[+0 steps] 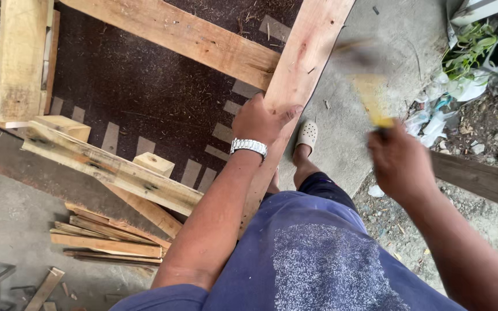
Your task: The person assembles a wooden frame by positioning planks on a workbench, selecting nails from a container, and hammering them into place. They repeatedly adjust the planks, insert nails, and strike with a hammer to secure the joints. The frame is flipped and repositioned several times during the process.
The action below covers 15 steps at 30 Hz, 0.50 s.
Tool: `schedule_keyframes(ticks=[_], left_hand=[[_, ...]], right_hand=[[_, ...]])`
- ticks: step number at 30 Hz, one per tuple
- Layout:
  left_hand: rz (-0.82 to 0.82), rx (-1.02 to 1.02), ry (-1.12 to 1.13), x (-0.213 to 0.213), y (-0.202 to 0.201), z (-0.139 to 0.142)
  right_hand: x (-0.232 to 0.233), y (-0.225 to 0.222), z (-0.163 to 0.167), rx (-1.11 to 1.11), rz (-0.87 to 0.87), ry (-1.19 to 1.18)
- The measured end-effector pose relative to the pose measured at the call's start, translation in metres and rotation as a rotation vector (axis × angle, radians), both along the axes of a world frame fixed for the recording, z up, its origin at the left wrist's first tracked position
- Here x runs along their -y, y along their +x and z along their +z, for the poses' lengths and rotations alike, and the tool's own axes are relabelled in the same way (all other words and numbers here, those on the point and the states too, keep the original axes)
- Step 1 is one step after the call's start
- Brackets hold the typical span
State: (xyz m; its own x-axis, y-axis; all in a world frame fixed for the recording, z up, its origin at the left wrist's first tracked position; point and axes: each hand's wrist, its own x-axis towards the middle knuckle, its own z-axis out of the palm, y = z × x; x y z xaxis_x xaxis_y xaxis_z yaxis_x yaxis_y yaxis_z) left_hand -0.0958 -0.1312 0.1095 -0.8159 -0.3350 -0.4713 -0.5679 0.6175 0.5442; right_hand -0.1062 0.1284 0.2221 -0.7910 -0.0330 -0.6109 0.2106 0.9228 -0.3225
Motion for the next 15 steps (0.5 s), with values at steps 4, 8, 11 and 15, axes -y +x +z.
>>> schedule_keyframes(ticks=[4,8,11,15], left_hand=[[-0.017,-0.034,-0.003,0.0,-0.001,0.0],[0.026,-0.036,0.028,0.0,0.001,-0.001],[0.001,-0.022,-0.024,0.001,0.003,0.0],[0.022,-0.047,0.007,0.002,0.002,0.004]], right_hand=[[-0.01,-0.002,0.012,-0.091,-0.007,0.025],[-0.022,0.002,-0.001,-0.619,0.005,-0.49],[-0.011,-0.001,-0.013,-0.209,0.234,0.153],[-0.013,-0.003,0.011,-0.295,0.169,-0.09]])
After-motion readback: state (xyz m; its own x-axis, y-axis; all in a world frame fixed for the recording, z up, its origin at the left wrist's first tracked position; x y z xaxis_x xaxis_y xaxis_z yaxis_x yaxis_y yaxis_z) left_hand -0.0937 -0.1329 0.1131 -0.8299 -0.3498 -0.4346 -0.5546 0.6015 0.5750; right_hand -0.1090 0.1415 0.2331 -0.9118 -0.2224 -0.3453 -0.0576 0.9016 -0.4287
